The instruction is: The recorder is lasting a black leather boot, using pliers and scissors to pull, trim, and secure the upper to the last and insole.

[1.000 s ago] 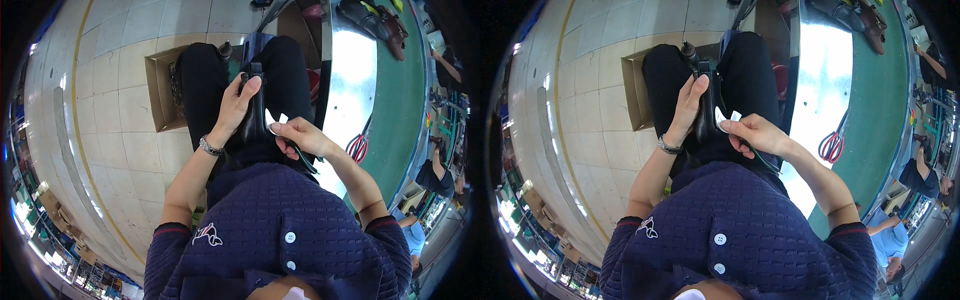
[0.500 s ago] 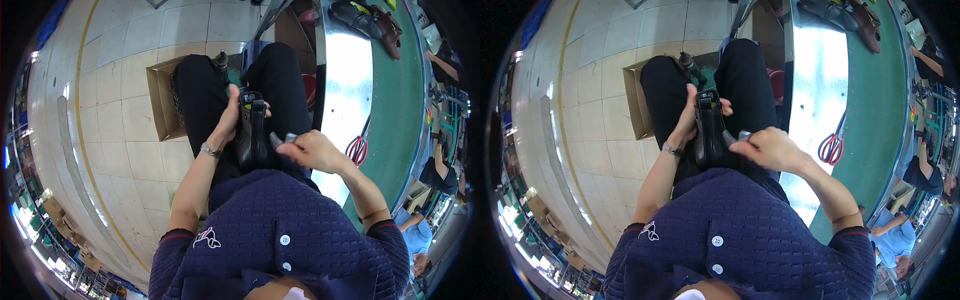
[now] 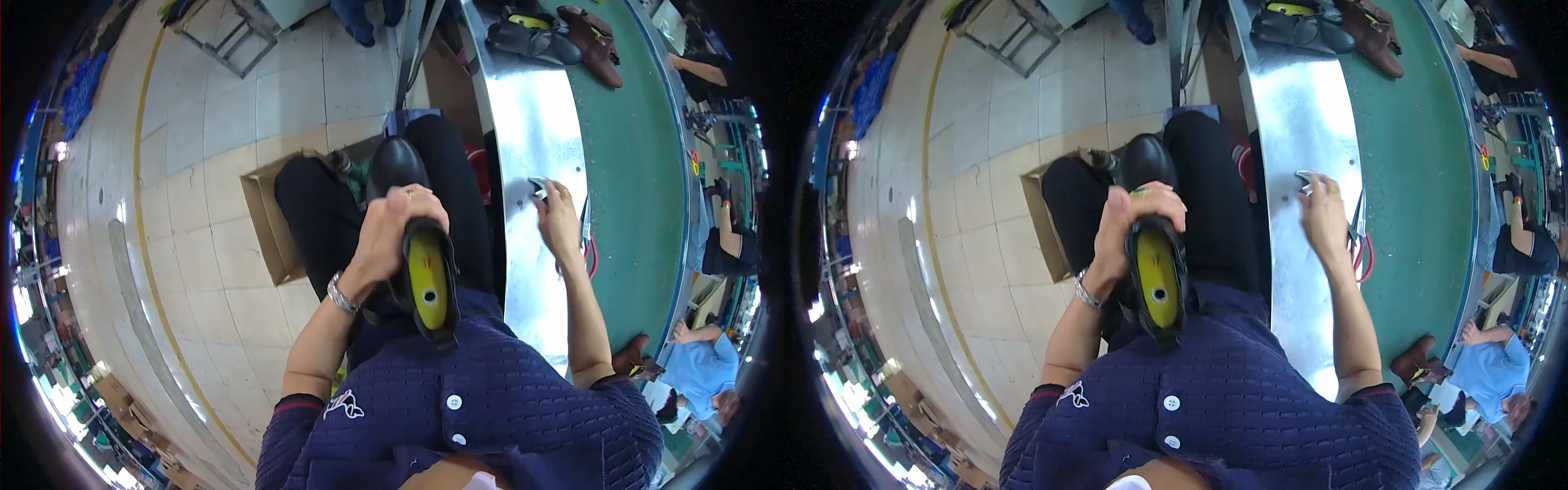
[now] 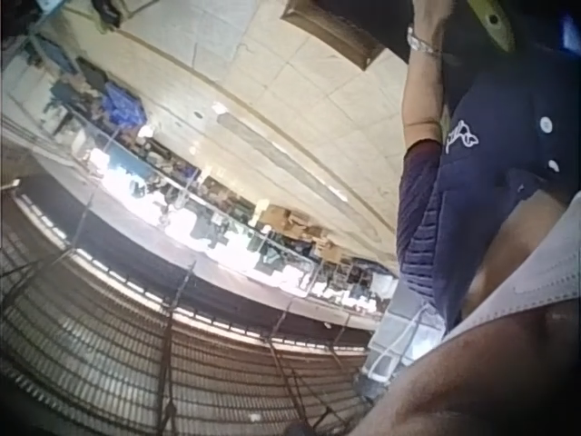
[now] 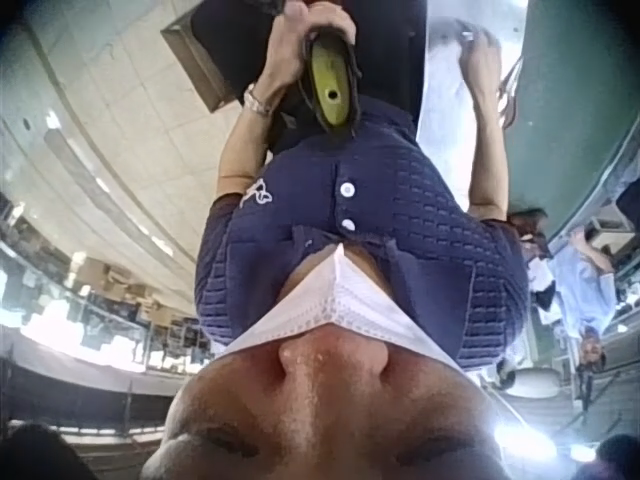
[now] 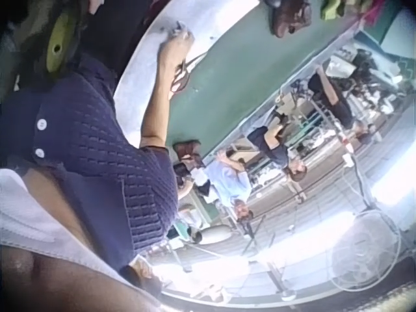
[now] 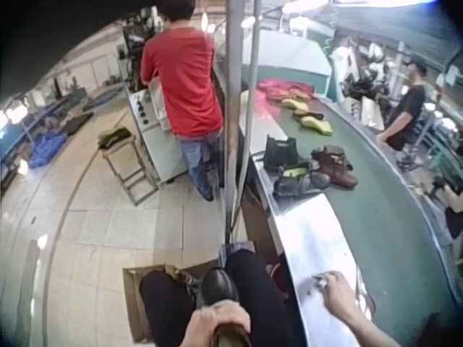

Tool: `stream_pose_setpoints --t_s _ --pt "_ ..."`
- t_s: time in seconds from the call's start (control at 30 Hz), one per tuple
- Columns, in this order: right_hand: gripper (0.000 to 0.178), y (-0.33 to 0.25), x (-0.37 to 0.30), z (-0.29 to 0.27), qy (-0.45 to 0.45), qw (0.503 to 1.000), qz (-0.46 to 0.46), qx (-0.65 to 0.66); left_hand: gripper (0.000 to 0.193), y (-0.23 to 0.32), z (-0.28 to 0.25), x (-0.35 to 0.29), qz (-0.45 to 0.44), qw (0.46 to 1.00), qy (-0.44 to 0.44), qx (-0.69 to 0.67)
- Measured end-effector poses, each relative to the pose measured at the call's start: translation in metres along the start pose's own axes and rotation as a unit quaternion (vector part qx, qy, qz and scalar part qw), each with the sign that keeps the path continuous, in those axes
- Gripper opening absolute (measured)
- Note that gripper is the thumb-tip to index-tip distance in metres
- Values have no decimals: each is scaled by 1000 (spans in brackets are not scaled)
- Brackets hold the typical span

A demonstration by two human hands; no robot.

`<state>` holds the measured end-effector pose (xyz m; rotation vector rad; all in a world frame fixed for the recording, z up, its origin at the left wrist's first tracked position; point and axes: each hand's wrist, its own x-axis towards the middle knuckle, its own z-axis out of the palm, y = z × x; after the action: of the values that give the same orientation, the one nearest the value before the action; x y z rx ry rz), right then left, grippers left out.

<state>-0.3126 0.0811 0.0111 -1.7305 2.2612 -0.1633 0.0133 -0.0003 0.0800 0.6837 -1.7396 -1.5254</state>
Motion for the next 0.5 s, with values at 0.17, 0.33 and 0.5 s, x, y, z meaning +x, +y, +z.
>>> stream_pose_setpoints --t_s 0.17,0.33,0.5 --pt "65 -138 31 -48 -328 581 16 744 25 25 15 17 235 961 11 143" --pt "80 -161 50 -70 -324 651 -54 684 25 48 24 29 276 937 -68 204" --pt "71 -173 41 -76 -290 639 -60 710 25 59 29 18 235 927 -158 245"
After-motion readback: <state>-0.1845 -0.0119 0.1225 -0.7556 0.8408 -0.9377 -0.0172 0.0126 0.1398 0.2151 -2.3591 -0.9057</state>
